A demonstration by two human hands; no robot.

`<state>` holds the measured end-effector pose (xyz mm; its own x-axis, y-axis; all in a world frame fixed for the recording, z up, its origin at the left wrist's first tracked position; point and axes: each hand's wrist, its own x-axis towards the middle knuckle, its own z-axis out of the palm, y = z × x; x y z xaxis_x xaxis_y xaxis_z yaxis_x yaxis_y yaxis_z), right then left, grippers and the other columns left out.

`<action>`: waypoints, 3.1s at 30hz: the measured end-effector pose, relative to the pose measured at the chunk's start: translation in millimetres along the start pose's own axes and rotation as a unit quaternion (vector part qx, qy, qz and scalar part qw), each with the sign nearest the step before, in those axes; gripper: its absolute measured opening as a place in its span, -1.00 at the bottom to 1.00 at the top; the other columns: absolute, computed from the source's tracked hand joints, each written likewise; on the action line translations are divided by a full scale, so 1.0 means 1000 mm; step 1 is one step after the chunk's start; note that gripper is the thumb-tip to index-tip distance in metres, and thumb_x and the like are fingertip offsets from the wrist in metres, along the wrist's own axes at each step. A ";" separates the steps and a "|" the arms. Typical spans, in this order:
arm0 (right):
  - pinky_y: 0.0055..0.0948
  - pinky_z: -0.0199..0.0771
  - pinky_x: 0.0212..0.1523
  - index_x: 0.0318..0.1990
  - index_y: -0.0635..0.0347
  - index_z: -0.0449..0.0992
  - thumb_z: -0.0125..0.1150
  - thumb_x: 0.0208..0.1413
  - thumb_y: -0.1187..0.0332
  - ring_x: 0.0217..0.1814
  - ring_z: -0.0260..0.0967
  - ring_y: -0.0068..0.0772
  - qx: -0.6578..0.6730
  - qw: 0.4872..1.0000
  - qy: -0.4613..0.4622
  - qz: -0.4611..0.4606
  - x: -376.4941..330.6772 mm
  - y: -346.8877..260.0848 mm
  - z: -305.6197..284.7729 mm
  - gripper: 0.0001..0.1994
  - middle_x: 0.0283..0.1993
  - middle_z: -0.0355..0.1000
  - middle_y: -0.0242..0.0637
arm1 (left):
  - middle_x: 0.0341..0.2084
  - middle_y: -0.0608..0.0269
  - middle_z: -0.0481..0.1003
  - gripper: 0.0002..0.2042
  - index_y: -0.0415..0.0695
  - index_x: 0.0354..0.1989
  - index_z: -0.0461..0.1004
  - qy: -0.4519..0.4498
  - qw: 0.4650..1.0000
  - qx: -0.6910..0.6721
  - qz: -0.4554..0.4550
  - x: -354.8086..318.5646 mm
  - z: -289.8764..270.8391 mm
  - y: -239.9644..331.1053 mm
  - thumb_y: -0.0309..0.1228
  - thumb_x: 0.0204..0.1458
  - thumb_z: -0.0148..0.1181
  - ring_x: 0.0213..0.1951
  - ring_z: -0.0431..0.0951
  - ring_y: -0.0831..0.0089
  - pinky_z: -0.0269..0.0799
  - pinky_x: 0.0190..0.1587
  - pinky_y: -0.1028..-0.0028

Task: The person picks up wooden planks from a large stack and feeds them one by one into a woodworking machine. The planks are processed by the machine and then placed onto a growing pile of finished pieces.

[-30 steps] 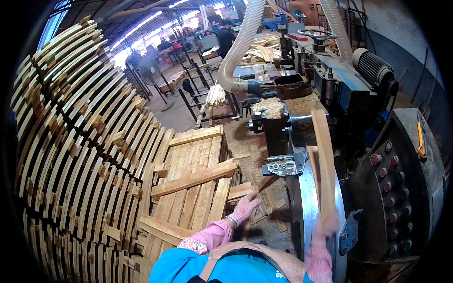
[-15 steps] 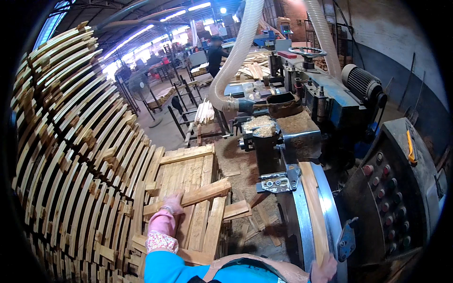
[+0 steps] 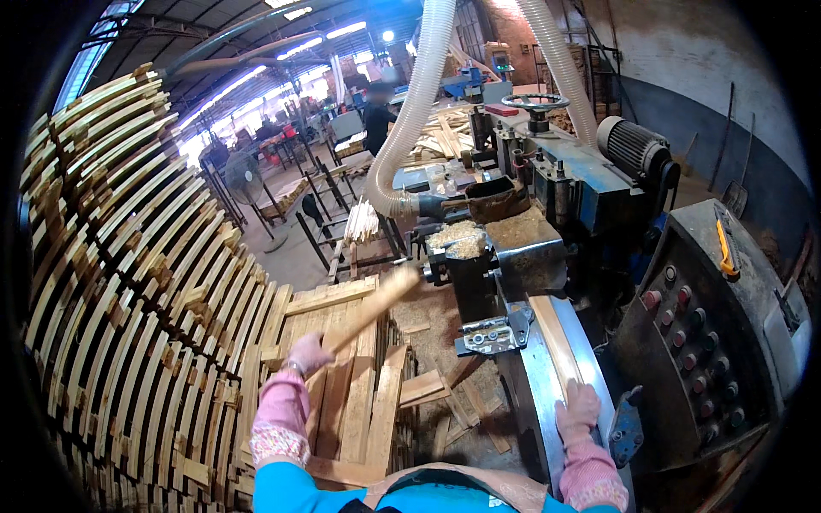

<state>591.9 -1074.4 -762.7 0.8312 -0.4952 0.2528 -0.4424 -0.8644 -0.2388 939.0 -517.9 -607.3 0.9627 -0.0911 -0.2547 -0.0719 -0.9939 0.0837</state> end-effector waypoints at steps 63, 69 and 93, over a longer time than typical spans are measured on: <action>0.03 0.44 -0.02 0.04 0.09 0.56 0.34 0.05 0.13 -0.03 0.44 0.05 0.014 0.994 0.077 -0.076 -0.005 0.016 0.011 -0.58 -0.12 0.50 -0.12 | 0.33 -0.43 0.13 -0.13 -0.07 0.51 0.01 0.151 0.718 -0.256 -0.630 -0.215 0.251 -0.176 -0.13 0.02 0.26 0.24 0.44 -0.28 0.47 0.25 -0.01; 0.03 0.46 -0.06 0.03 -0.04 0.54 0.36 0.08 0.16 -0.06 0.48 0.02 0.008 0.995 0.073 -0.068 0.078 -0.007 0.048 -0.64 -0.18 0.52 -0.17 | 0.31 -0.37 0.28 -0.10 -0.13 0.49 0.11 0.204 0.731 -0.270 -0.592 -0.229 0.226 -0.154 -0.23 -0.06 0.39 0.32 0.38 -0.25 0.41 0.34 0.07; 0.07 0.47 0.08 0.29 0.19 0.41 0.59 -0.19 0.19 0.10 0.42 0.27 0.005 0.991 -0.124 0.055 -0.196 0.046 -0.037 -0.19 0.11 0.46 0.08 | 0.26 -0.18 0.49 -0.37 -0.39 0.34 0.37 -0.012 0.818 -0.552 0.162 -0.129 0.211 0.221 -0.18 0.20 0.24 0.31 0.47 0.08 0.29 0.39 0.29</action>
<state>395.8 -1020.6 -788.2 0.8361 -0.5484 -0.0134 -0.5323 -0.8052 -0.2615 743.5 -739.3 -758.8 0.9332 -0.3534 -0.0651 -0.0300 -0.2573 0.9659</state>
